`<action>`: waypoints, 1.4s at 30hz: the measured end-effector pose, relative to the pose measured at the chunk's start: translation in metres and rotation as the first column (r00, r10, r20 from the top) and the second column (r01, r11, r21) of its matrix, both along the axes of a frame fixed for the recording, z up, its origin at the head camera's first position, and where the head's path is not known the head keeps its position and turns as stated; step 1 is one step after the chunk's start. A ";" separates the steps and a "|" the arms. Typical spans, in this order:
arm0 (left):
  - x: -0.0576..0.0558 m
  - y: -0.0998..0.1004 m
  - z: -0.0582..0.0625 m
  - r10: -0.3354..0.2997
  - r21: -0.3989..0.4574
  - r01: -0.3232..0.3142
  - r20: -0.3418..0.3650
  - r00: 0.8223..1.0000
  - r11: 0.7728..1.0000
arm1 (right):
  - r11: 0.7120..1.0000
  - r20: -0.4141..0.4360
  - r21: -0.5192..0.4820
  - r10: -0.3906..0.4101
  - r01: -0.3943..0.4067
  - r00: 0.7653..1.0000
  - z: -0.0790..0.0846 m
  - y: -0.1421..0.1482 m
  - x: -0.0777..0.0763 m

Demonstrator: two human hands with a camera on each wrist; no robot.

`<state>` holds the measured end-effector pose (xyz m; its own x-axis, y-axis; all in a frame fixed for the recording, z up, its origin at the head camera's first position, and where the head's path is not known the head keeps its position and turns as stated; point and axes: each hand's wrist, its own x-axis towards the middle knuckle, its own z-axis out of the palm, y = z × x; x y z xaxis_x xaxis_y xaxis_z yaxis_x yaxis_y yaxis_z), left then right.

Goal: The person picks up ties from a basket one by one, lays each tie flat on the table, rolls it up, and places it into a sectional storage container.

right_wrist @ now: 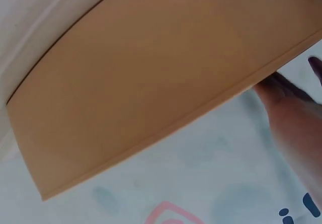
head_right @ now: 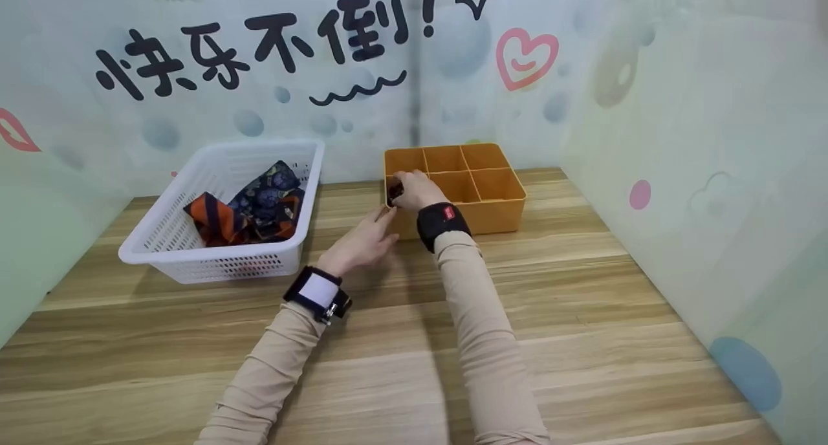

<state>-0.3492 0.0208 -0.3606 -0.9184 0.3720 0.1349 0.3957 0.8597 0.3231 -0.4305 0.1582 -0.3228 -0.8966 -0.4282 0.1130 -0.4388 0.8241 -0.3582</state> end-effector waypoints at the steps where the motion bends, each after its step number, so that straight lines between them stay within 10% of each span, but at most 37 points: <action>1: 0.002 -0.002 0.004 -0.006 0.008 0.006 -0.006 1.000 1.000 | 0.999 -0.030 -0.040 -0.001 0.000 1.000 -0.001 0.000 0.002; 11: 0.046 -0.067 0.082 0.010 0.037 -0.007 -0.101 0.995 0.999 | 0.956 -0.422 -0.233 0.064 -0.176 0.905 0.000 -0.001 0.044; 16: 0.039 -0.126 0.105 0.125 -0.028 -0.128 -0.083 0.989 0.991 | 0.947 -0.522 -0.156 0.161 -0.280 0.837 -0.004 -0.001 0.076; 23: 0.013 -0.191 0.089 0.253 -0.255 -0.201 0.188 0.949 0.946 | 0.929 -0.567 -0.069 0.264 -0.364 0.780 -0.024 -0.001 0.104; 29: 0.005 -0.204 0.064 0.335 -0.449 -0.156 0.353 0.874 0.880 | 0.939 -0.492 -0.047 0.274 -0.340 0.826 -0.032 0.000 0.109; 37: 0.000 -0.205 0.052 0.281 -0.441 -0.094 0.380 0.881 0.892 | 0.935 -0.436 -0.029 0.307 -0.354 0.846 -0.033 -0.001 0.108; 42: -0.002 -0.204 0.045 0.335 -0.417 -0.173 0.354 0.873 0.892 | 0.928 -0.435 -0.021 0.326 -0.371 0.840 -0.035 -0.001 0.108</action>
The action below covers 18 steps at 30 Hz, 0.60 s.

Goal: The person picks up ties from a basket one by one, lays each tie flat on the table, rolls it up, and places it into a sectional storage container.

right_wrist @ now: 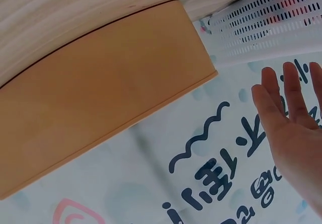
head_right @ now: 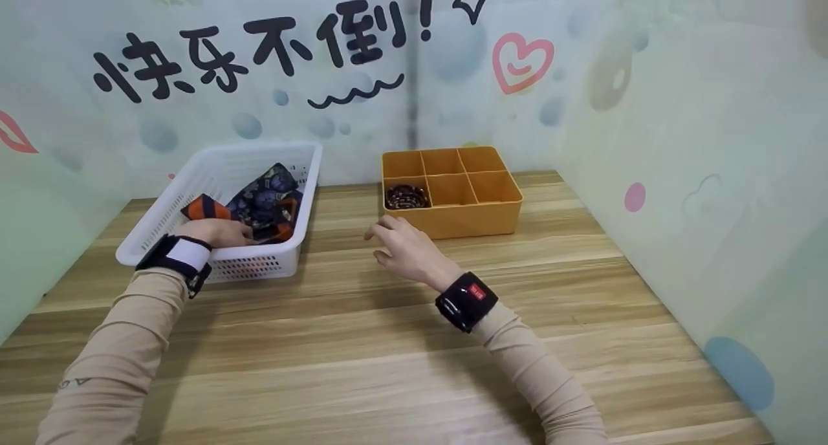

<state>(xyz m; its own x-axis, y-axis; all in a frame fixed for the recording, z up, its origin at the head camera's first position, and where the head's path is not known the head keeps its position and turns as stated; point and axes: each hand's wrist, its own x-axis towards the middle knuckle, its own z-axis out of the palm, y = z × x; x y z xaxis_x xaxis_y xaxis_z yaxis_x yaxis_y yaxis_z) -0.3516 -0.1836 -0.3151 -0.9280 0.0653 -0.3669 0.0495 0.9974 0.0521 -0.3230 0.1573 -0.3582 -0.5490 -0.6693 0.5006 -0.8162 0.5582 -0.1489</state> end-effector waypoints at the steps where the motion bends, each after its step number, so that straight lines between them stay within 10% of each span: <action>1: -0.001 0.000 -0.001 0.026 0.019 -0.026 -0.023 0.999 0.999 | 1.000 0.002 0.003 -0.002 0.002 1.000 0.000 0.000 0.000; 5: -0.002 -0.005 -0.002 0.120 0.143 -0.097 -0.163 0.979 0.985 | 1.000 0.010 0.011 -0.012 0.012 1.000 -0.001 0.001 0.000; 10: 0.000 -0.014 0.010 0.136 0.281 -0.032 -0.361 0.922 0.959 | 1.000 0.004 0.004 -0.014 0.014 1.000 0.001 0.001 0.001; 18: 0.017 -0.022 0.033 0.282 0.550 0.135 -0.605 0.744 0.824 | 1.000 0.030 -0.012 -0.016 0.016 0.999 0.005 -0.002 0.002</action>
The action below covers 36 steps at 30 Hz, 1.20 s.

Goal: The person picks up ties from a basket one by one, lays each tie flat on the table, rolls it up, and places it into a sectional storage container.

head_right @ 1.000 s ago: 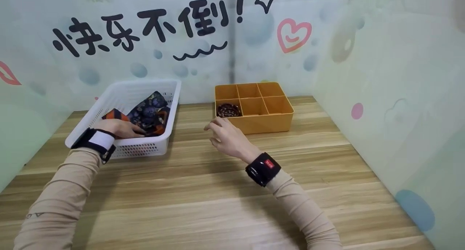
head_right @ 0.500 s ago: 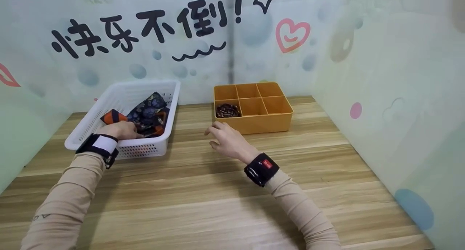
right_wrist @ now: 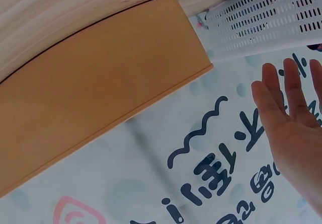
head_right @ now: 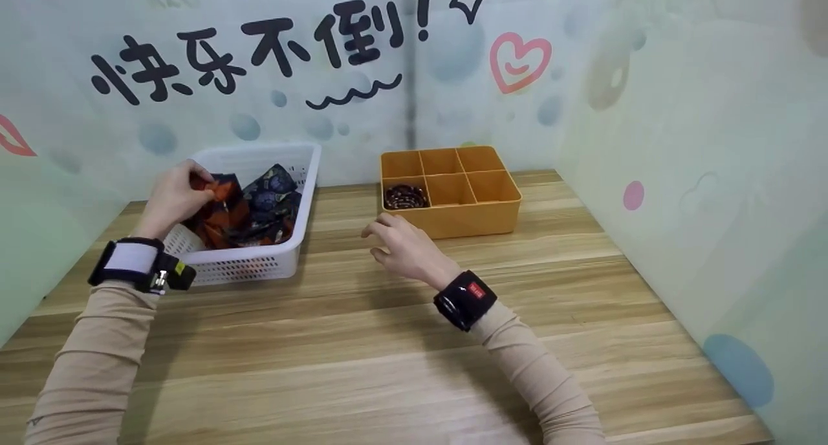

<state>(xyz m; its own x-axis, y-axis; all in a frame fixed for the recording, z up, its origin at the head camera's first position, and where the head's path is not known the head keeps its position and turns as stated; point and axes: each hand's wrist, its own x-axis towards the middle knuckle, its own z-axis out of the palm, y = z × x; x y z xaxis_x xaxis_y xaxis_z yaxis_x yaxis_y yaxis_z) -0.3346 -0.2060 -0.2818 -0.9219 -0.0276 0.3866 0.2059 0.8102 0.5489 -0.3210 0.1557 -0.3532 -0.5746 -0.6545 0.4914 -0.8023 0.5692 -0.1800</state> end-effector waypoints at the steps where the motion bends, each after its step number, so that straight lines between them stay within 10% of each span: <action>1: 0.002 0.000 0.003 -0.008 0.035 0.009 -0.037 0.999 0.999 | 1.000 0.005 -0.005 0.004 -0.004 1.000 0.001 -0.001 0.000; 8: 0.014 0.014 0.030 -0.038 0.178 0.095 -0.304 0.952 0.979 | 0.997 0.027 -0.052 0.056 -0.054 0.998 0.010 -0.012 0.003; 17: 0.053 0.060 0.072 -0.182 0.275 0.336 -0.463 0.868 0.901 | 0.979 0.086 -0.183 0.103 -0.086 0.991 0.022 -0.026 0.010; 29: 0.102 0.118 0.084 -0.600 0.343 0.690 -0.341 0.724 0.637 | 0.802 0.070 -0.590 0.163 -0.091 0.984 0.065 -0.030 0.048; 36: 0.107 0.134 0.069 -0.812 0.381 0.806 -0.197 0.549 0.453 | 0.793 0.155 -0.569 0.363 -0.217 0.919 0.068 -0.022 0.047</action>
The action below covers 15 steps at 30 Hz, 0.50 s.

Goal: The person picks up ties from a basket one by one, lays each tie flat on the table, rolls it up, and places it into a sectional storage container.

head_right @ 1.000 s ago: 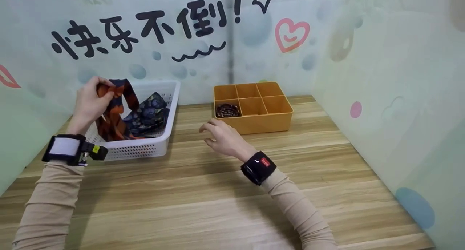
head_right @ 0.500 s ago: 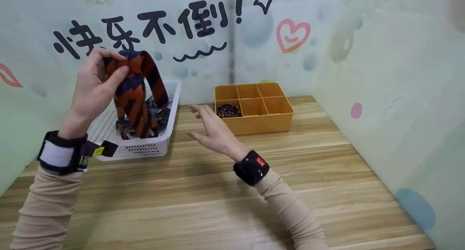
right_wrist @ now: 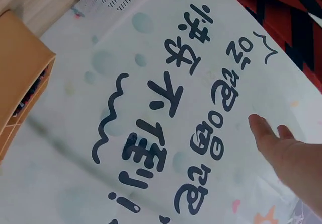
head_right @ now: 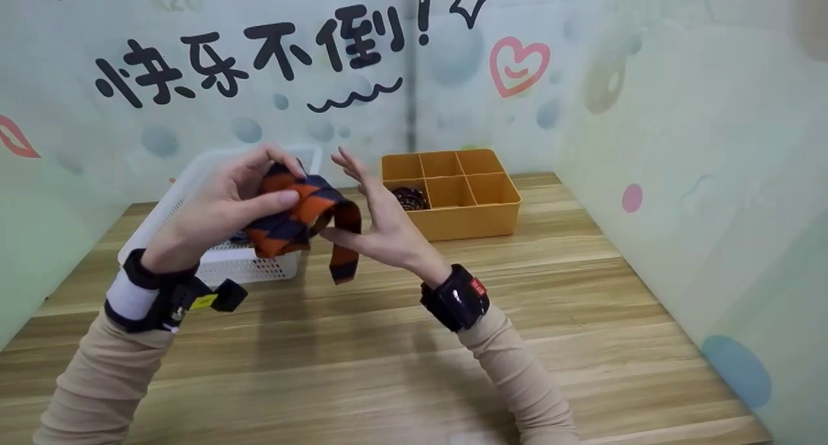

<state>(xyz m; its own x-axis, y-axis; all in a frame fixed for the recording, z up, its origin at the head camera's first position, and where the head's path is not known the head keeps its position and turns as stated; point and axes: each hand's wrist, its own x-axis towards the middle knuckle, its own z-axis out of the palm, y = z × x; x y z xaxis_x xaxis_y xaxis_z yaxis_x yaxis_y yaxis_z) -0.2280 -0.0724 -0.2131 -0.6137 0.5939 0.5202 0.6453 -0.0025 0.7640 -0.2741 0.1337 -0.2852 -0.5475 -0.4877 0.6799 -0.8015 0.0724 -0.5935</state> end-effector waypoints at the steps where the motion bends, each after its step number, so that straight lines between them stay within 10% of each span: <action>1: 0.001 0.002 -0.003 -0.035 -0.018 0.035 0.013 0.999 0.999 | 0.999 0.028 0.009 0.047 -0.047 0.999 -0.001 0.001 -0.001; 8: 0.002 0.013 -0.015 -0.161 -0.077 0.167 0.079 0.984 0.983 | 0.943 0.236 0.047 0.311 -0.330 0.921 -0.011 0.014 -0.008; 15: -0.001 0.007 -0.023 -0.176 -0.036 0.187 0.196 0.965 0.982 | 0.927 0.274 -0.107 0.374 -0.358 0.886 -0.010 0.026 -0.008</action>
